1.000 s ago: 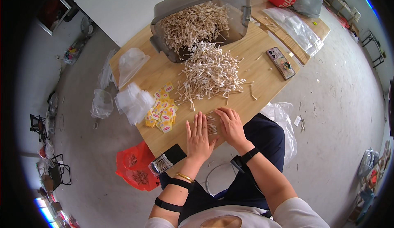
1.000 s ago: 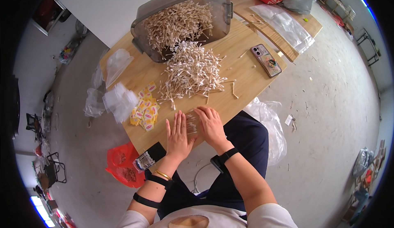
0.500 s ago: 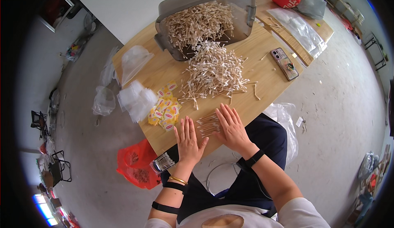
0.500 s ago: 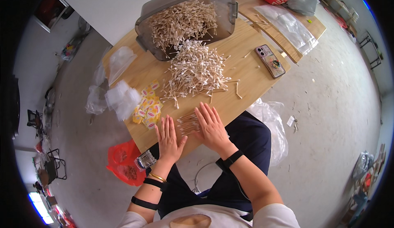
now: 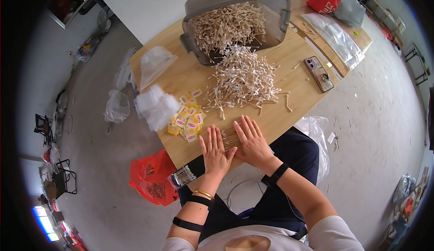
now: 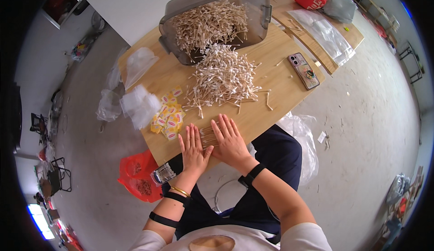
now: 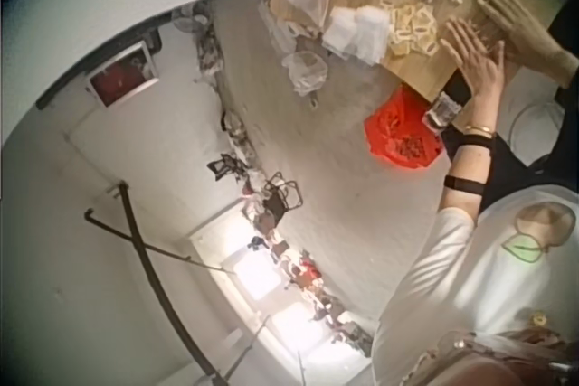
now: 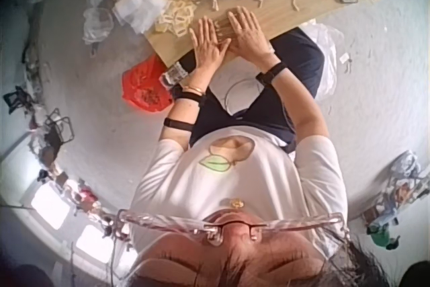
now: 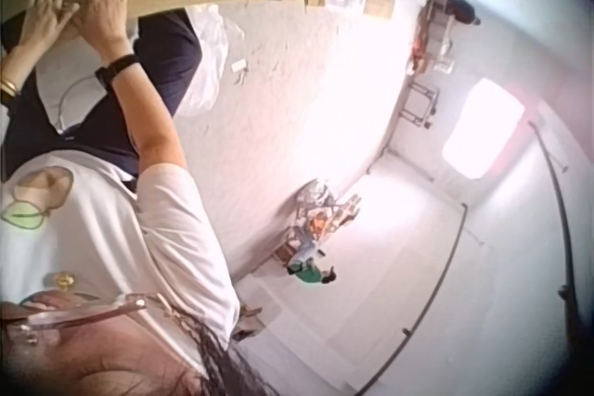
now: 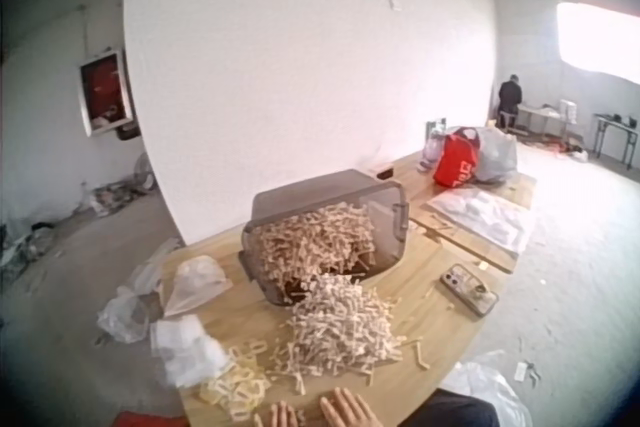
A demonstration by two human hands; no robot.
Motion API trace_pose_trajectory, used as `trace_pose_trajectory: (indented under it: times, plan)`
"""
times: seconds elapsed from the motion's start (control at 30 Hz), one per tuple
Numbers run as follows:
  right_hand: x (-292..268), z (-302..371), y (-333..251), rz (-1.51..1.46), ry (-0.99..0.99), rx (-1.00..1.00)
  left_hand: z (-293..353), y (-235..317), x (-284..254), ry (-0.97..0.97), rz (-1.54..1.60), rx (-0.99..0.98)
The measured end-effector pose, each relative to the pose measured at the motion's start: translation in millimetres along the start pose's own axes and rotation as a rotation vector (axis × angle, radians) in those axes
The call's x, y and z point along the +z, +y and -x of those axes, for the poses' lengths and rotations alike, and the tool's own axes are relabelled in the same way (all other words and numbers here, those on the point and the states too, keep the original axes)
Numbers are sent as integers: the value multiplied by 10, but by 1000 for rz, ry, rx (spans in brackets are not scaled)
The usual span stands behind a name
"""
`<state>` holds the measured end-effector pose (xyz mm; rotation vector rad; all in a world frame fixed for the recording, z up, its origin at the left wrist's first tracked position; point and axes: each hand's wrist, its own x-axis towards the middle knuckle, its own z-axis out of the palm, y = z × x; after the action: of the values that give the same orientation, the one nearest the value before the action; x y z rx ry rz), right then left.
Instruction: Manually organizing and grouping cotton swabs on a table.
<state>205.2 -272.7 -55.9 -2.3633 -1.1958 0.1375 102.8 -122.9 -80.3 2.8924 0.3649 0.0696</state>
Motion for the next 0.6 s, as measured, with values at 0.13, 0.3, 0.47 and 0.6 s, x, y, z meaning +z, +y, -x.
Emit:
trace_pose_trajectory:
  times: [0.13, 0.3, 0.47, 0.6]
  plan:
    - [-67, -107, 94, -125, 190, 76, 75, 50, -43, 54, 103, 32]
    - [-26, -402, 185, -159, 226, 89, 149, 192, -91, -6, 90, 82]
    - [21, -575, 289, -115, 174, 81, 77, 253, -30, -22, 9, 117]
    - [-79, -546, 380, -26, 259, 139, 94, 244, 16, -3, -5, 117]
